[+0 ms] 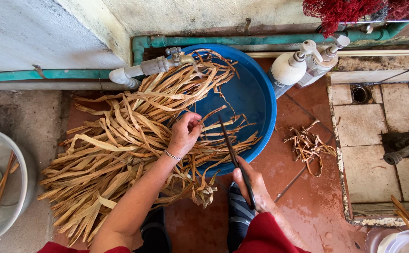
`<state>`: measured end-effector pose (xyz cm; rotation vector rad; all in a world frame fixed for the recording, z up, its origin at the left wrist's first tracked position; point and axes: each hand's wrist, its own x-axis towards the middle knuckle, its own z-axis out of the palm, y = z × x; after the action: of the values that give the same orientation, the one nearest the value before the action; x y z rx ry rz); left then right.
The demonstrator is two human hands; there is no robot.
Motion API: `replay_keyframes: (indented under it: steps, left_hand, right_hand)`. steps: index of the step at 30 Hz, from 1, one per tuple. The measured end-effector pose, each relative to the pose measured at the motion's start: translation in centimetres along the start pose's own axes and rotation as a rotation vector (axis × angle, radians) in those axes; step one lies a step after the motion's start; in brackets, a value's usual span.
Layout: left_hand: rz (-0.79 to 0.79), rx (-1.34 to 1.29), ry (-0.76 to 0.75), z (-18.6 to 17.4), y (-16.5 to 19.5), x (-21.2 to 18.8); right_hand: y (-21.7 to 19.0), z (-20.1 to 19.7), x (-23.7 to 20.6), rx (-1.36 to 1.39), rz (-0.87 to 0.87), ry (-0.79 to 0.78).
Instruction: The person uses shears to cut long dried plant strips into shorter pieces over a blue basin. The cut pieces fall into the basin while the person repeatedly selects new strips from a large bundle and trims them.
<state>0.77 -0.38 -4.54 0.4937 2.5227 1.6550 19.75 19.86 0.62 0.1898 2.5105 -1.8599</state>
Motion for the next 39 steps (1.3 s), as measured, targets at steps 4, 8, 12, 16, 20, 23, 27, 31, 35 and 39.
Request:
replay_keyframes:
  steps: [4,8,12,16,20,23,27,31,35,39]
  left_hand:
    - [0.071,-0.019,-0.047,-0.4,0.7,-0.5]
    - [0.129,-0.05,-0.083,-0.8,0.9,-1.1]
    - [0.061,0.161,-0.15,-0.1,0.1,-1.0]
    - [0.289,0.556,-0.159,0.8,-0.4,-0.8]
    - [0.156,0.7,-0.534,1.1,0.7,-1.0]
    - [-0.054,0.789,-0.802,0.0,1.9,-2.1]
    - [0.031,0.713,-0.999,-1.2,3.1,-2.7]
    - [-0.204,0.526,-1.091,-1.9,3.5,-1.9]
    - [-0.448,0.569,-0.694,-2.8,2.8,1.3]
    - [-0.516,0.808,-0.568,-2.3,1.5,3.9]
  right_hand:
    - [-0.6,0.5,1.1,-0.052,0.226,-0.087]
    - [-0.9,1.0,1.6,-0.089,0.297,-0.1]
    - [-0.2,1.9,1.5,-0.086,0.363,-0.122]
    - [-0.3,1.7,1.1,0.169,0.53,-0.073]
    - [-1.5,0.4,1.0,0.316,0.578,-0.001]
    - [-2.5,-0.3,1.3,0.414,0.573,0.049]
    - [-3.1,-0.6,1.2,0.53,0.557,-0.002]
    - [-3.0,0.3,1.6,0.485,0.654,-0.153]
    - [-2.8,1.3,2.0,0.427,0.748,-0.224]
    - [-2.7,1.4,1.5,0.389,0.732,-0.24]
